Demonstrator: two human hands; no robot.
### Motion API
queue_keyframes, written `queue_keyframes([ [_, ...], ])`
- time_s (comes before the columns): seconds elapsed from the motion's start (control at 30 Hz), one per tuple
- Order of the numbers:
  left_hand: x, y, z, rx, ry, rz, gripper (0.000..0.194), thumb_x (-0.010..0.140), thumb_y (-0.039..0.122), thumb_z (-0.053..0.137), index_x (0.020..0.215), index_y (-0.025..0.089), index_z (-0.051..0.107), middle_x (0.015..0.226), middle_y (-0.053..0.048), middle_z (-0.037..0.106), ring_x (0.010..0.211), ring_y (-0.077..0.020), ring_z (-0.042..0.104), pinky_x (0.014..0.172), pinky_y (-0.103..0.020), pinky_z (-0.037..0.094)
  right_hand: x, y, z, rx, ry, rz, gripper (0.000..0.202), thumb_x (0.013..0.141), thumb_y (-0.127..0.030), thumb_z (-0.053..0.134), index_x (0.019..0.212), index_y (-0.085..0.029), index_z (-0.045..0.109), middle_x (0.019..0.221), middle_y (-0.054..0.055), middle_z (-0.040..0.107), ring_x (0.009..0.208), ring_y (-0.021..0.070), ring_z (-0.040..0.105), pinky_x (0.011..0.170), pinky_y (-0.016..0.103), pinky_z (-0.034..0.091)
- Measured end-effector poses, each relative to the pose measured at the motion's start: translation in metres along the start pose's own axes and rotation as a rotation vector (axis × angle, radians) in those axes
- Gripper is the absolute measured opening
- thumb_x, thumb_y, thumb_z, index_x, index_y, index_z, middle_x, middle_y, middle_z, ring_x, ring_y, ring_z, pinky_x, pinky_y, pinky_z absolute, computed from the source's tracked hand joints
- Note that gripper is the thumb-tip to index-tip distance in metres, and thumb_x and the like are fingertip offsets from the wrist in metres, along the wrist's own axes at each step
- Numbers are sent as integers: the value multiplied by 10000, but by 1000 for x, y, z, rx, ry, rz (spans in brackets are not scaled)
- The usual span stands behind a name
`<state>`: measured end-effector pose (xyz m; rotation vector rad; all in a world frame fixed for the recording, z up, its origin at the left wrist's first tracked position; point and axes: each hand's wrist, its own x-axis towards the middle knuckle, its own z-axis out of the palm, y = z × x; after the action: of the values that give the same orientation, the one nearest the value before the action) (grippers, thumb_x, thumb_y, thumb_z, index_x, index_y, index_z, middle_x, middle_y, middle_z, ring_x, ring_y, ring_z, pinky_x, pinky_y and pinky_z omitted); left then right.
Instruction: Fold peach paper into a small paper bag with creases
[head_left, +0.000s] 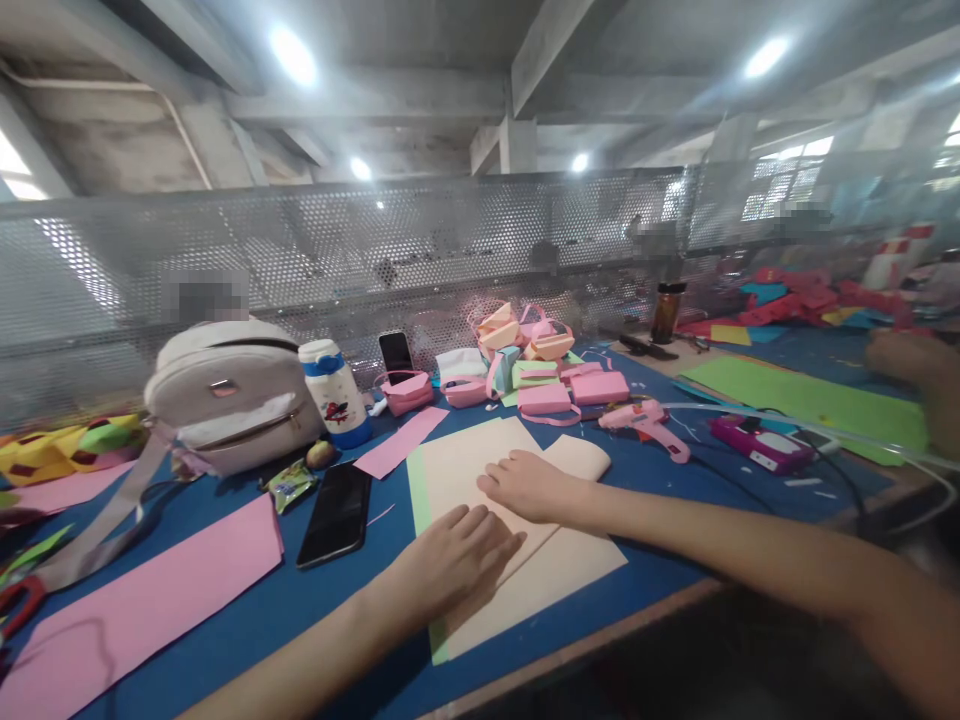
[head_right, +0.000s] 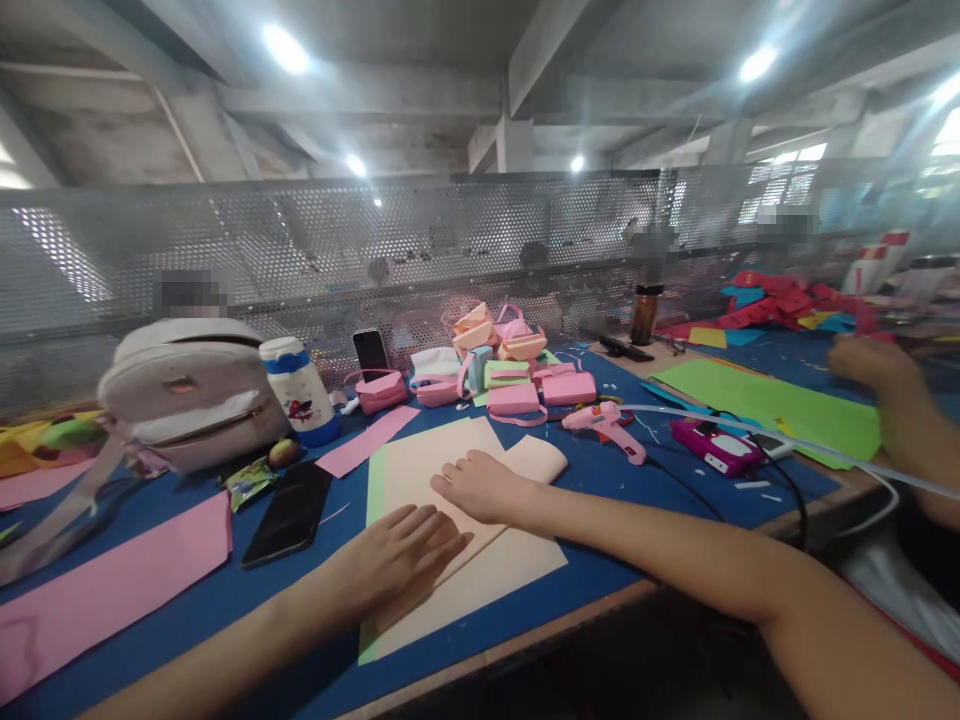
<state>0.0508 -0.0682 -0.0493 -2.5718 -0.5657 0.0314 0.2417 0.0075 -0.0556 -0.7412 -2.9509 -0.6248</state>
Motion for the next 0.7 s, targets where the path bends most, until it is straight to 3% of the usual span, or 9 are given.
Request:
queue_keyframes([
  [0.23,-23,21,-17,-261,65,-105,312,987,97,427,1270,190,522,1108,-86,653,1052,-218,605,904,-340,487,-2,1,2,-14,4,-11,199,957,-89,421,1127,-136,513,970,97,646,809,230,642,664,360,440],
  [0.37,-43,28,-27,-402,17,-61,511,895,132,536,1393,169,431,1272,-134,615,1142,-277,583,959,-416,491,-2,1,8,-13,9,0,210,954,-90,427,1146,-134,500,975,105,642,817,231,642,658,356,428],
  [0.47,-57,31,-27,-472,25,-107,681,830,132,563,1471,174,339,1332,-145,593,1165,-303,578,962,-448,501,-2,1,11,-13,8,7,212,954,-91,427,1150,-135,496,977,107,642,823,232,643,658,355,424],
  [0.7,-77,35,-33,-513,57,-170,635,904,132,502,1503,244,322,1301,-103,632,1128,-268,612,936,-399,523,-2,1,9,-11,4,28,214,959,-94,418,1153,-136,495,992,107,645,841,234,644,651,350,431],
])
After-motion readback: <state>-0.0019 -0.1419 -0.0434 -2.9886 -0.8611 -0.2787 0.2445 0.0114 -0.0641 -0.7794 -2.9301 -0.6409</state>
